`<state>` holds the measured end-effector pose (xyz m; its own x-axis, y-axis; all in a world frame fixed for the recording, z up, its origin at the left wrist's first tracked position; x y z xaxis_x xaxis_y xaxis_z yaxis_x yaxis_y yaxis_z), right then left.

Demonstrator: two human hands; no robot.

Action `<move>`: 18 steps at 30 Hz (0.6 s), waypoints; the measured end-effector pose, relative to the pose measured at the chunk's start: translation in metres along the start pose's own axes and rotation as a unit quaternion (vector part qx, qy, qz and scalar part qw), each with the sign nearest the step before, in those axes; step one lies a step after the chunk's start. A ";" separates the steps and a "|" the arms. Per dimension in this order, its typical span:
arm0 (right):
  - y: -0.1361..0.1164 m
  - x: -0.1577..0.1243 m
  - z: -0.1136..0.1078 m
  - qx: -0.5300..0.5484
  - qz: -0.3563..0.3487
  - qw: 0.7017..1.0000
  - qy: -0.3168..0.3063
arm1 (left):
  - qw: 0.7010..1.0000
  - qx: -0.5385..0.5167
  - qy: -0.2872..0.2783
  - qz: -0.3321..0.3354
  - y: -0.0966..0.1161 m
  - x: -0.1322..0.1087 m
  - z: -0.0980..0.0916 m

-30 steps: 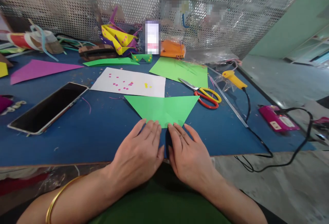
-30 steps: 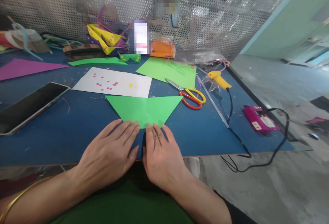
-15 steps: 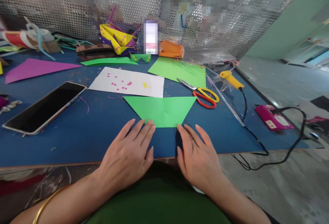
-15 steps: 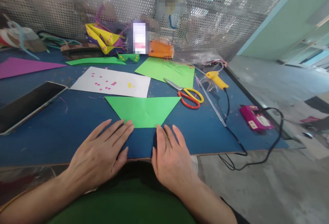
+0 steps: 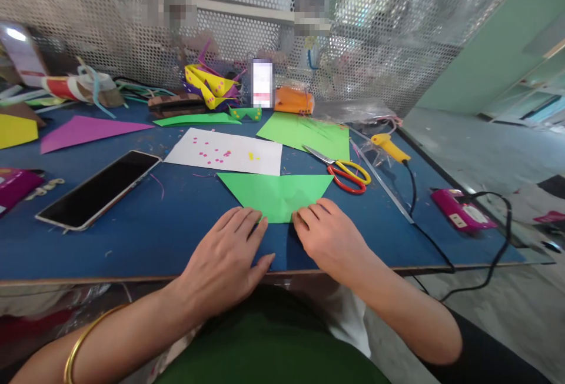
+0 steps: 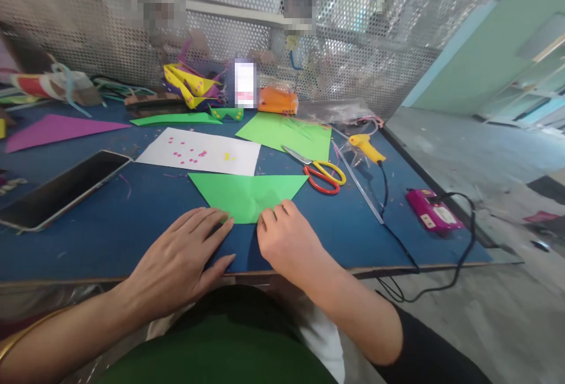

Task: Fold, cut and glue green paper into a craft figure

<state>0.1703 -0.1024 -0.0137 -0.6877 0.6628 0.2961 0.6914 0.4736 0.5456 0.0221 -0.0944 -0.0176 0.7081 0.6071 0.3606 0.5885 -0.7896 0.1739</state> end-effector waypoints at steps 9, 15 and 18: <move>0.004 0.005 -0.004 -0.069 0.013 0.994 0.088 | 0.926 -0.305 0.113 -0.192 -0.033 -0.001 -0.028; 0.033 0.014 -0.021 -0.126 0.073 0.972 0.186 | 0.726 -0.594 0.011 -0.346 -0.036 0.021 -0.017; 0.046 0.027 -0.016 -0.118 0.070 0.973 0.185 | 0.572 -0.722 0.026 -0.389 -0.040 0.040 -0.006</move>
Point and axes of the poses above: each hand's wrist, its own x-axis towards the middle knuckle, its own z-axis out of the palm, y = z × x, the point moved 5 cm from there along x, towards the middle knuckle, and after that the axes turned 10 degrees about -x, right-handed, at the moved point
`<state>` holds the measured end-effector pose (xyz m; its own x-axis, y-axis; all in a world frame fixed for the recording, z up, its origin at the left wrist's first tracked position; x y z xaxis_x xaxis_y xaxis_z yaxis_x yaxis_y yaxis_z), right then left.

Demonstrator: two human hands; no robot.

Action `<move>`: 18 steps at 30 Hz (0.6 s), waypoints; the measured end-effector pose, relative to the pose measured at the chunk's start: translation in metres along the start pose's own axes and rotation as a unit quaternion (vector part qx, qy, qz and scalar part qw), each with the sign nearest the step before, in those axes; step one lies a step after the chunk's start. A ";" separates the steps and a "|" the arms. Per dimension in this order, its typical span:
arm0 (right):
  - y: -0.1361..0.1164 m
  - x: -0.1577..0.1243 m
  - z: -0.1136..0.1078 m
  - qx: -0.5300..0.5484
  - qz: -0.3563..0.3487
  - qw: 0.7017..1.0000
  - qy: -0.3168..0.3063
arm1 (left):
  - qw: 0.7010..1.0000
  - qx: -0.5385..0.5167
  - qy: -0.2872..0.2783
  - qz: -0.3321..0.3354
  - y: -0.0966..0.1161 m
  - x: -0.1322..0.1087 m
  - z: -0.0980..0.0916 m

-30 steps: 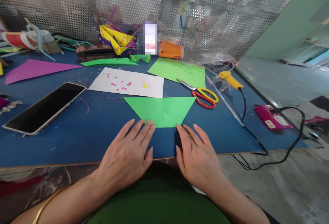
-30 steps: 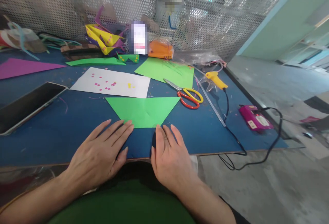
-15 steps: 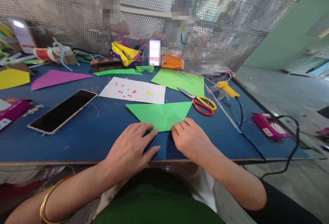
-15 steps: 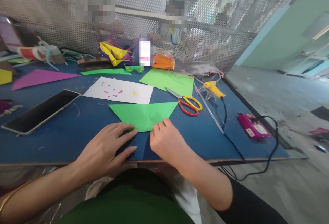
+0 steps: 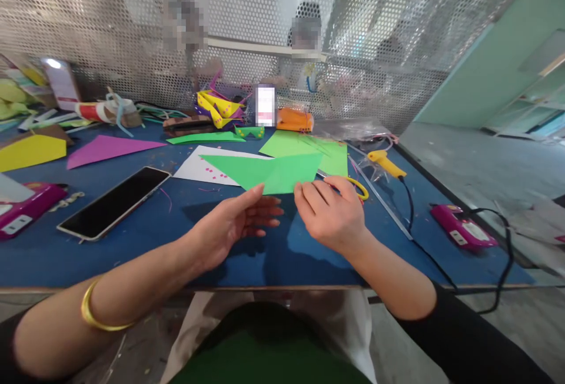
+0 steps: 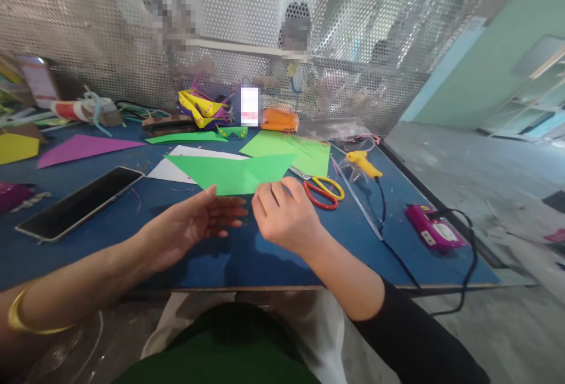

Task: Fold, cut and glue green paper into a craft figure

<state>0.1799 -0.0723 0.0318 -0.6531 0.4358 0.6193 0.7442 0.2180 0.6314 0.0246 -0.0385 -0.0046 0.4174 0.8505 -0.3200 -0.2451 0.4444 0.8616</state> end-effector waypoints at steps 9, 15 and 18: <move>0.025 0.014 0.055 0.346 0.286 0.894 0.005 | 0.978 -0.098 0.146 0.115 0.027 0.055 -0.019; 0.003 -0.007 0.106 0.646 0.482 0.579 -0.123 | 0.981 -0.085 0.140 0.101 0.013 0.063 -0.030; -0.009 -0.011 0.109 0.698 0.483 0.503 -0.163 | 0.988 -0.055 0.112 0.086 0.004 0.063 -0.025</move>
Point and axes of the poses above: each hand's wrist, its own x-axis towards the middle knuckle, its own z-axis out of the palm, y = z × x, the point moved 5 cm from there along x, towards the middle knuckle, and after that the axes turned 10 degrees about -x, right-handed, at the moved point
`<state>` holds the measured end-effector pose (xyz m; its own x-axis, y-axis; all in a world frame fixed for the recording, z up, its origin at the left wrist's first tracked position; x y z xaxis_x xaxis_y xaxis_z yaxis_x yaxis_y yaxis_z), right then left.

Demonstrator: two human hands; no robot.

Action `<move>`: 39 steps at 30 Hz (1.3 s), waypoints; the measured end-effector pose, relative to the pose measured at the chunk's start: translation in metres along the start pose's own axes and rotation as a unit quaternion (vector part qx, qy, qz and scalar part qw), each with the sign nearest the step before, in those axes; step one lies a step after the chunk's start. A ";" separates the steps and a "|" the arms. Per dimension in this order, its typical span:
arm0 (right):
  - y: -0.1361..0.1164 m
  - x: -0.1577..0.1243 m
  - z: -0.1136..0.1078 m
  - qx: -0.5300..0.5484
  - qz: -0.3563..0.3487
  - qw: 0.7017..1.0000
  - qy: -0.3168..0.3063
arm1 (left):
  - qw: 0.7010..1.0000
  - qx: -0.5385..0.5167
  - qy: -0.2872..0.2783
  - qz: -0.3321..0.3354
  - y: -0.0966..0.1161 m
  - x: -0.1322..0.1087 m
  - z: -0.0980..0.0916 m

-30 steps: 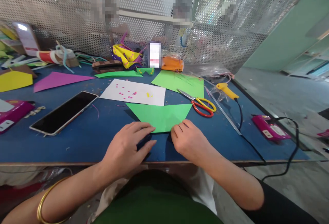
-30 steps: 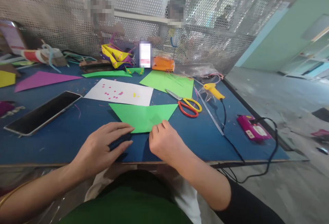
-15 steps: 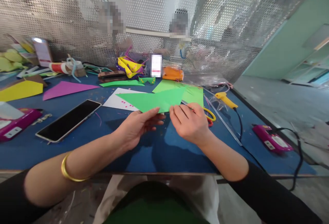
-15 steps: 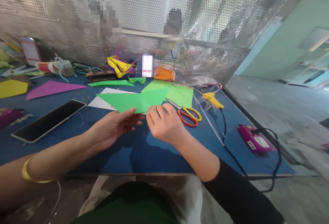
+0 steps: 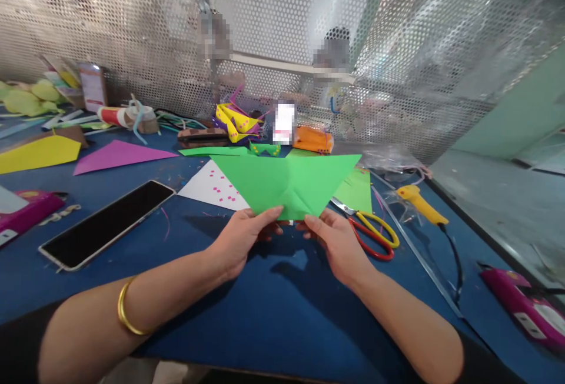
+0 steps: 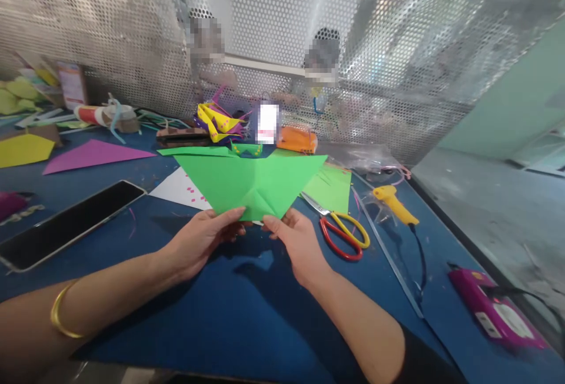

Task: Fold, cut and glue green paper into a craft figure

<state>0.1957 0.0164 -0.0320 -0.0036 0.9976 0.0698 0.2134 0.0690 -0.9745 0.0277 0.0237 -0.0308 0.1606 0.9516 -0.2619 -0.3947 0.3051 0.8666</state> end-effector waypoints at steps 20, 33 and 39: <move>0.003 -0.010 0.002 0.094 0.078 0.993 0.007 | 0.997 0.046 -0.067 -0.012 -0.002 -0.005 0.007; -0.046 -0.032 -0.021 -0.392 -0.335 0.833 0.201 | 0.993 0.102 -0.046 0.022 0.004 -0.004 0.008; -0.047 -0.030 -0.017 -0.398 -0.362 0.828 0.158 | 0.991 0.121 -0.057 0.002 0.004 -0.004 0.009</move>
Point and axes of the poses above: each hand's wrist, its own x-axis towards the middle knuckle, its own z-axis out of the palm, y = z × x, the point moved 5 cm from there along x, towards the middle knuckle, and after that the axes turned 10 degrees about -x, right-handed, at the moved point
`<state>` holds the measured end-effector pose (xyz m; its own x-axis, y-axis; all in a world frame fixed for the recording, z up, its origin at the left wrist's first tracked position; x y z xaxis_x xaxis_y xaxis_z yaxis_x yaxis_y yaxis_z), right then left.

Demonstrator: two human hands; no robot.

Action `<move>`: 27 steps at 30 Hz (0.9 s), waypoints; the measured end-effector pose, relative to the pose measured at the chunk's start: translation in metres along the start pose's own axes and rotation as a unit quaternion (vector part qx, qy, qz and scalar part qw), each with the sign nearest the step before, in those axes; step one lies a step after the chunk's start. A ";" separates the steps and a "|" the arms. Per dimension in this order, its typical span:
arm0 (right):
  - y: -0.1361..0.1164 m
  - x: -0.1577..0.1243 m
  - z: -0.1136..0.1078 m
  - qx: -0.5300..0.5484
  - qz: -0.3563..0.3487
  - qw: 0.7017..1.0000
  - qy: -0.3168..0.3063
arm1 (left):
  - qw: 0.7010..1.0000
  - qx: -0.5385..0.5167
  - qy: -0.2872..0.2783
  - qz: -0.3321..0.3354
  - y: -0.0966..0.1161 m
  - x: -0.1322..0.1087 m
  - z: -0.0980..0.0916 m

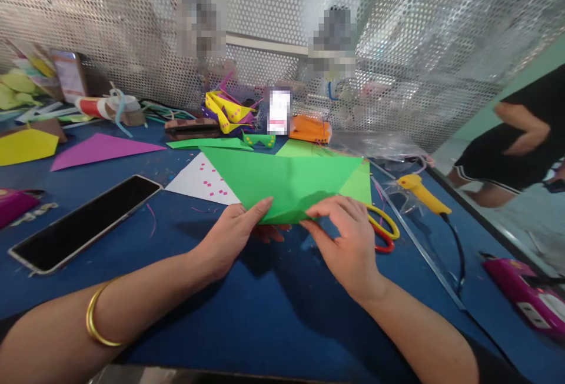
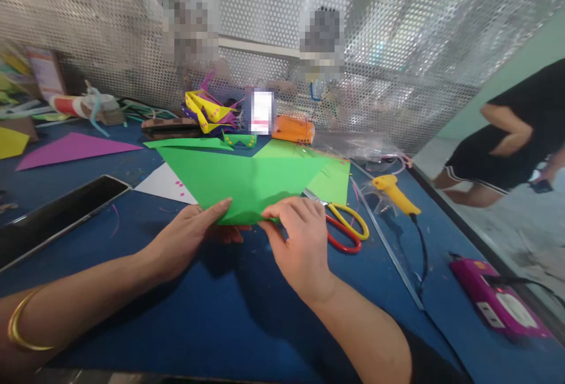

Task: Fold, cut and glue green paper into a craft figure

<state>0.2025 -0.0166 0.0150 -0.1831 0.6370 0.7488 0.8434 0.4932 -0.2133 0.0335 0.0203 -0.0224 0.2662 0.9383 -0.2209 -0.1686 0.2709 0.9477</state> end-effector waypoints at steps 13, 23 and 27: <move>-0.014 0.002 -0.003 -0.041 -0.133 0.990 0.006 | 0.998 -0.059 0.011 -0.003 -0.004 0.001 -0.005; -0.021 -0.003 -0.017 -0.125 -0.220 0.966 0.053 | 0.992 -0.111 -0.046 -0.026 -0.004 -0.004 0.001; -0.024 -0.004 -0.016 -0.135 -0.236 0.961 0.053 | 0.995 -0.086 -0.045 -0.012 -0.004 -0.004 0.000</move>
<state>0.1913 -0.0405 0.0278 -0.5370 0.3079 0.7854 0.7815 0.5322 0.3257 0.0330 0.0152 -0.0247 0.3544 0.9104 -0.2135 -0.3188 0.3323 0.8877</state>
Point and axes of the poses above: each hand's wrist, its own x-axis towards the middle knuckle, its own z-axis out of the palm, y = z × x, the point moved 5 cm from there along x, towards the middle knuckle, and after that the axes turned 10 degrees about -x, right-handed, at the moved point
